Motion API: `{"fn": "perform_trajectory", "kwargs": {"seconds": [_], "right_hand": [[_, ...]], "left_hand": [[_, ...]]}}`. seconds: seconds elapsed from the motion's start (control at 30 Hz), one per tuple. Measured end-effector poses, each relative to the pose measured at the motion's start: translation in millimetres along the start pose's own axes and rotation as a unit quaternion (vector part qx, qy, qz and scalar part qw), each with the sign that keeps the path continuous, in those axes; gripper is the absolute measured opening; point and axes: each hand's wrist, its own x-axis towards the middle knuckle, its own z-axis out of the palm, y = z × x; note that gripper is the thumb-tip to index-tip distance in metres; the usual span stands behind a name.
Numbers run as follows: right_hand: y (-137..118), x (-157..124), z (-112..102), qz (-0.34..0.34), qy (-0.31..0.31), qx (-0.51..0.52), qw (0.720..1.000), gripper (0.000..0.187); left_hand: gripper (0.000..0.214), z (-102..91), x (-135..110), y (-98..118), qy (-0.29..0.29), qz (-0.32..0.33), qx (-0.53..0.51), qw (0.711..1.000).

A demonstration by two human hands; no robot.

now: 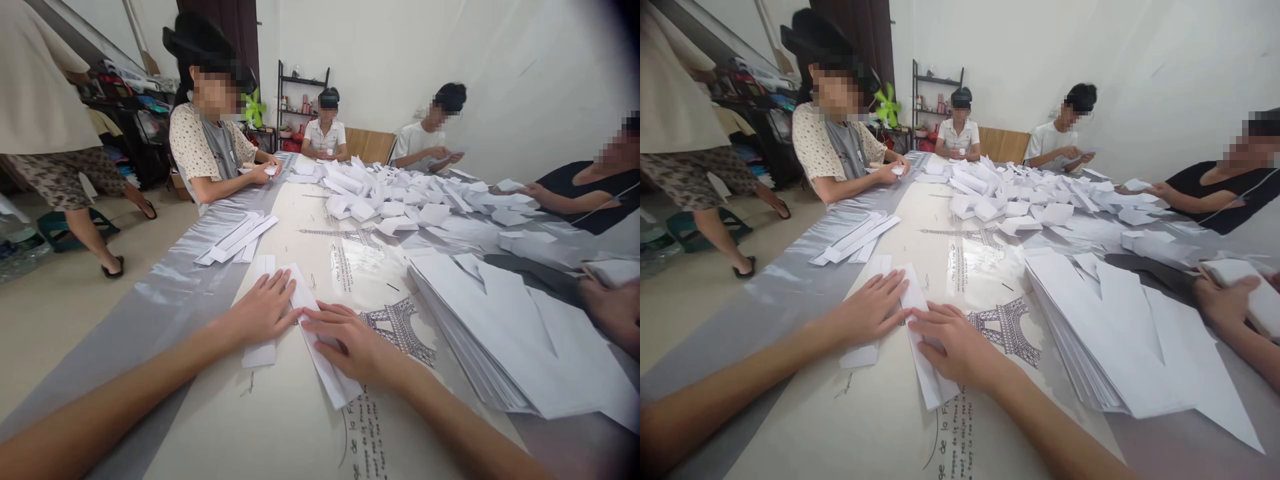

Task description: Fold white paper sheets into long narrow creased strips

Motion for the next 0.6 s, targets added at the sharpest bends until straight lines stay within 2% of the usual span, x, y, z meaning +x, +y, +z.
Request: {"fn": "perform_trajectory", "kwargs": {"seconds": [0.6], "right_hand": [[10.3, -0.9, -5.0, -0.010, -0.041, 0.005, 0.999, 0.038]], "left_hand": [[0.074, 0.4, 0.4, -1.1, -0.035, -0.014, -0.001, 0.999]]}}
